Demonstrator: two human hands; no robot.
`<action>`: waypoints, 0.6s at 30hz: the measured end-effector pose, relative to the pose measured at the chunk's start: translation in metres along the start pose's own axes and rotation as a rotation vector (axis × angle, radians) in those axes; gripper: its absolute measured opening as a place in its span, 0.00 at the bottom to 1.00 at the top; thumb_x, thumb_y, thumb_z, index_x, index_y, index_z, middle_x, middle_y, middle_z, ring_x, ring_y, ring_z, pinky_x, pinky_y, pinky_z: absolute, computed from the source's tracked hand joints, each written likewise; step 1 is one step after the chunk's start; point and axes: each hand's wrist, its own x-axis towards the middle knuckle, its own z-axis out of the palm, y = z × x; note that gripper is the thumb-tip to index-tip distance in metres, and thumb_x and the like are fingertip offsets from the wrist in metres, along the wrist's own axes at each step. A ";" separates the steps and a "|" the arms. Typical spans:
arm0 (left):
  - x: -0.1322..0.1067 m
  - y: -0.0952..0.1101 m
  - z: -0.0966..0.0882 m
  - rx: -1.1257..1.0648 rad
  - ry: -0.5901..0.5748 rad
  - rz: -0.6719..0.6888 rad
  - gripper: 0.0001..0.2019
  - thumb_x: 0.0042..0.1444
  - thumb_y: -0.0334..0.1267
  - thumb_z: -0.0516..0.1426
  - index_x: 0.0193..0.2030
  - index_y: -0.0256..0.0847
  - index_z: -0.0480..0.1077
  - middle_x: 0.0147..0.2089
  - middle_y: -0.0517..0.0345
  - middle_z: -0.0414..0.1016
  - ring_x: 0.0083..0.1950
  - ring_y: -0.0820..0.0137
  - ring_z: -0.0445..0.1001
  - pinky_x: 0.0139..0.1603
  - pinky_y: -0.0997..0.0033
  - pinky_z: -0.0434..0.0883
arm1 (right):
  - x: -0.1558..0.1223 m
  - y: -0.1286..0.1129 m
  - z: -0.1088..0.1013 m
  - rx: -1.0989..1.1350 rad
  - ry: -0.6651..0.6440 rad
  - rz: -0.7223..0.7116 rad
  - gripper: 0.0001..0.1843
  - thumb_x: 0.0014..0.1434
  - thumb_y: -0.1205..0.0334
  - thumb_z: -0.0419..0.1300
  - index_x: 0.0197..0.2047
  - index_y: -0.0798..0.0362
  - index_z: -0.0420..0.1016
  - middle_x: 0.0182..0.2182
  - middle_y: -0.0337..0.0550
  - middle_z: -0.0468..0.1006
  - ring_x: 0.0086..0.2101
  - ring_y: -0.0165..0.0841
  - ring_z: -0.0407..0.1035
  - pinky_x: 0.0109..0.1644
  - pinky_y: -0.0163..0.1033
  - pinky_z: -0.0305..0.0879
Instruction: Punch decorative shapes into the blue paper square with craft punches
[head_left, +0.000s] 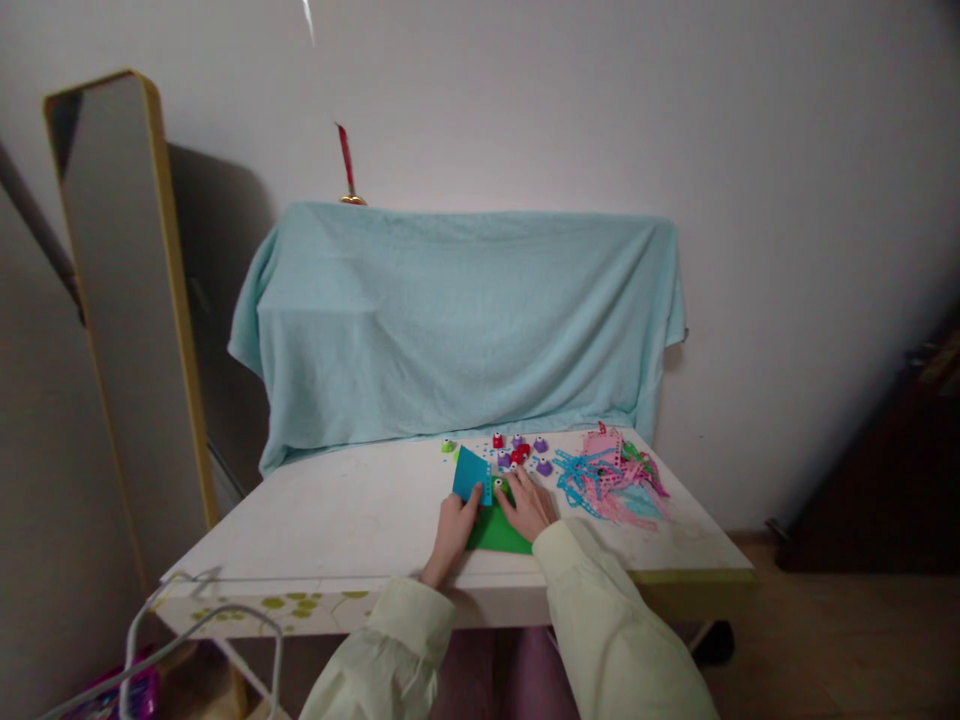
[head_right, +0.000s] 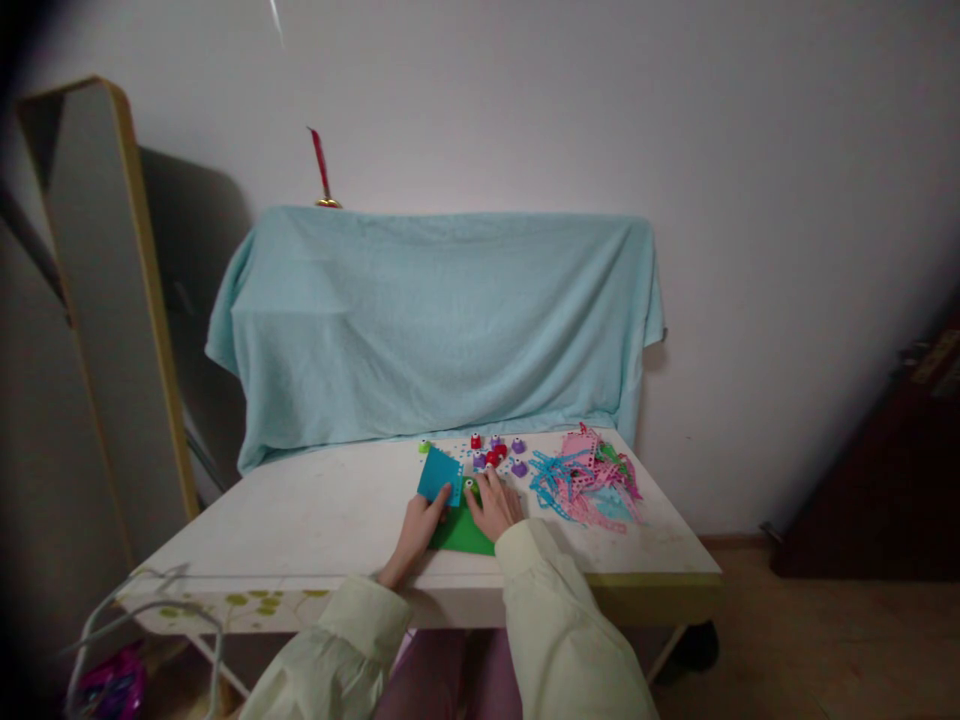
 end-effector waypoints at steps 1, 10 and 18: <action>0.000 0.000 0.000 0.004 0.001 -0.005 0.27 0.52 0.59 0.48 0.19 0.35 0.67 0.18 0.55 0.69 0.21 0.71 0.65 0.24 0.74 0.57 | 0.000 0.000 0.000 -0.002 -0.006 -0.004 0.18 0.63 0.52 0.43 0.49 0.49 0.65 0.52 0.49 0.64 0.39 0.35 0.67 0.40 0.37 0.60; 0.000 0.001 0.001 0.028 0.012 -0.025 0.28 0.51 0.59 0.48 0.19 0.34 0.67 0.18 0.54 0.69 0.21 0.72 0.64 0.24 0.73 0.56 | -0.001 0.004 0.008 0.016 -0.018 -0.005 0.17 0.61 0.54 0.47 0.49 0.49 0.65 0.54 0.49 0.61 0.45 0.37 0.64 0.45 0.38 0.61; 0.000 0.000 0.001 0.021 0.005 -0.019 0.27 0.51 0.59 0.48 0.19 0.35 0.66 0.18 0.54 0.69 0.22 0.71 0.65 0.24 0.73 0.57 | -0.001 0.003 0.004 0.014 -0.027 0.001 0.16 0.60 0.54 0.48 0.49 0.49 0.66 0.55 0.49 0.61 0.45 0.37 0.64 0.45 0.38 0.61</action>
